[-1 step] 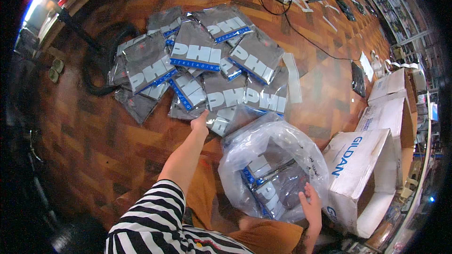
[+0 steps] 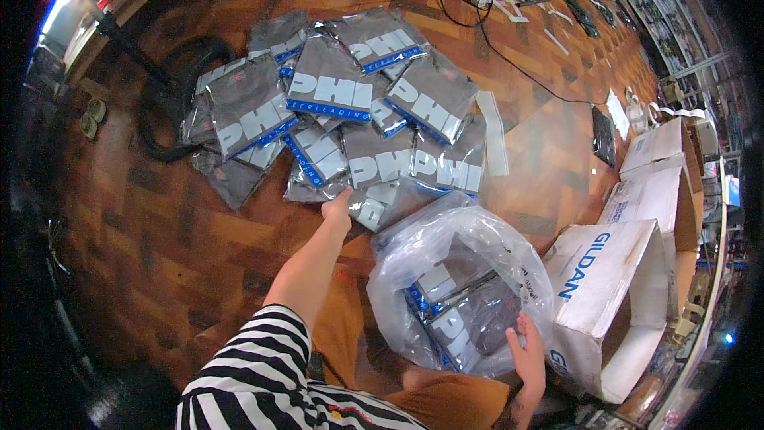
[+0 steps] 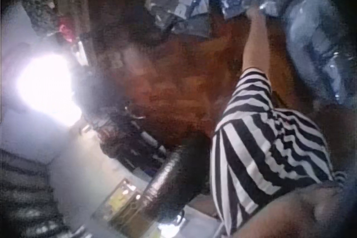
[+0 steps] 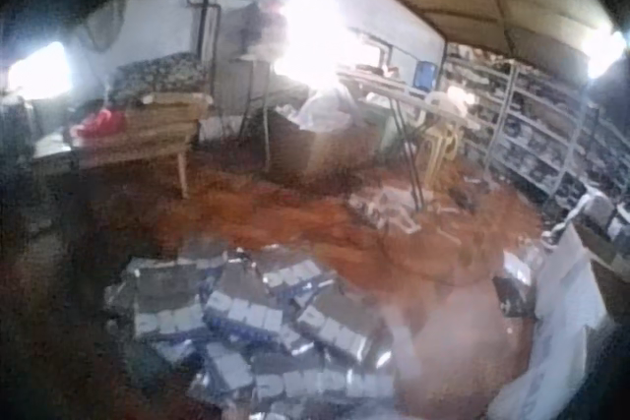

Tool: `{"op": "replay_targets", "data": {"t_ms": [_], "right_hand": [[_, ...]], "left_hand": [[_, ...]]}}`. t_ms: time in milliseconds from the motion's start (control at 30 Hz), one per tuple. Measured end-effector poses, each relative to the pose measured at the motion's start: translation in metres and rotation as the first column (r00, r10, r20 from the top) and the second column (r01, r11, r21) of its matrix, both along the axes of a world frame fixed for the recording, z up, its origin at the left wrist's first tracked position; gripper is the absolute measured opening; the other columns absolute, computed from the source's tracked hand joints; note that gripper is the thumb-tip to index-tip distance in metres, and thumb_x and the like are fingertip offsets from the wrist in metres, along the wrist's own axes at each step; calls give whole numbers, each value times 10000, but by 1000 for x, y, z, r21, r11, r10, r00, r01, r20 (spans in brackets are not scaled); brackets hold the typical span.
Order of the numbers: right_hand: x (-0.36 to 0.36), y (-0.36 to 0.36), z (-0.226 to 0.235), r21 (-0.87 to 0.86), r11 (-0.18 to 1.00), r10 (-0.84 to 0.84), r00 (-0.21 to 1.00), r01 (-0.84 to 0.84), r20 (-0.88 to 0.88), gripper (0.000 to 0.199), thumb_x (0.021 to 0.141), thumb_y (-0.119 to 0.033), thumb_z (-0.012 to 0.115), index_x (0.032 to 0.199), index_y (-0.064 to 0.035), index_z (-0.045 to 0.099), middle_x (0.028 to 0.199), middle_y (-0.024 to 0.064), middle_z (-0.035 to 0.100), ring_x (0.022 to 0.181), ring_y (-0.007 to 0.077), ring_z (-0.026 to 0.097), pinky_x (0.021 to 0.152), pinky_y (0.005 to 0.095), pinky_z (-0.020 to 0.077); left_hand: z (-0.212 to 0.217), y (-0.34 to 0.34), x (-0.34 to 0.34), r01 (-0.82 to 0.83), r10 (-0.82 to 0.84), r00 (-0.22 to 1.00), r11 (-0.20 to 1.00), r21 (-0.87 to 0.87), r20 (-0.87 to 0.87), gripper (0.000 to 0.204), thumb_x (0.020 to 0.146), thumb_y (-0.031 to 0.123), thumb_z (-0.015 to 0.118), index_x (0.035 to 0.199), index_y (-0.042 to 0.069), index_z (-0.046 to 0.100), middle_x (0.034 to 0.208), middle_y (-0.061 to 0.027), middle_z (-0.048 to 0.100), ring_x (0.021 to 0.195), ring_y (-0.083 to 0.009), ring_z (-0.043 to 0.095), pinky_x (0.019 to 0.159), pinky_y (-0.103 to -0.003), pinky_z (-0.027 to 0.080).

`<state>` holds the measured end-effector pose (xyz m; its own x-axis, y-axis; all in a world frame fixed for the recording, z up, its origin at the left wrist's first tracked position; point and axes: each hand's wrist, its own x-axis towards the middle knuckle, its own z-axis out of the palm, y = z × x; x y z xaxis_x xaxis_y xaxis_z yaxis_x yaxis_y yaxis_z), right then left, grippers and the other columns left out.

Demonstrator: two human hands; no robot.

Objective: The person sits on the floor and places multiple individually packaged items into a large plastic bag. The person then moves to a desk and writes on a sheet of paper using a pen.

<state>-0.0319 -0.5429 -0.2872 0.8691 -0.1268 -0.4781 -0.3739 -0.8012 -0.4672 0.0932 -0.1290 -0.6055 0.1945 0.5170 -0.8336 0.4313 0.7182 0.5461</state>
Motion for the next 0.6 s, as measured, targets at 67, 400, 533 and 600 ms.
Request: {"op": "replay_targets", "data": {"t_ms": [67,400,533,600], "right_hand": [[-1,21,29,-1,997,81,988,-81,131,549,891,-244,682,1342,8,497,1216,215,618,1104,328,608,960,399,459],[-2,155,68,27,853,521,853,-521,15,474,808,-263,749,1192,-14,624,1112,158,670,1050,301,627,952,416,450],[3,144,57,130,919,353,923,-372,151,514,812,-277,751,1236,-34,593,1047,165,675,974,341,633,875,413,480],[9,142,57,88,922,355,914,-377,196,517,820,-274,746,1244,-28,581,1046,170,673,979,351,631,873,419,481]], "left_hand": [[13,11,-12,56,-66,996,990,130,67,538,695,268,881,1027,-81,642,988,-129,660,846,-216,598,768,-393,480],[196,108,-103,426,-649,714,699,574,260,344,784,-3,736,1096,-13,593,1036,-45,661,939,-156,608,862,-321,478],[193,140,-43,426,-603,718,776,466,347,473,770,62,777,1179,-5,549,1098,-93,649,1002,-214,610,896,-377,477],[154,151,-9,441,-528,811,836,327,253,544,732,101,814,1199,16,548,1103,-118,647,986,-262,626,905,-421,479]]}}
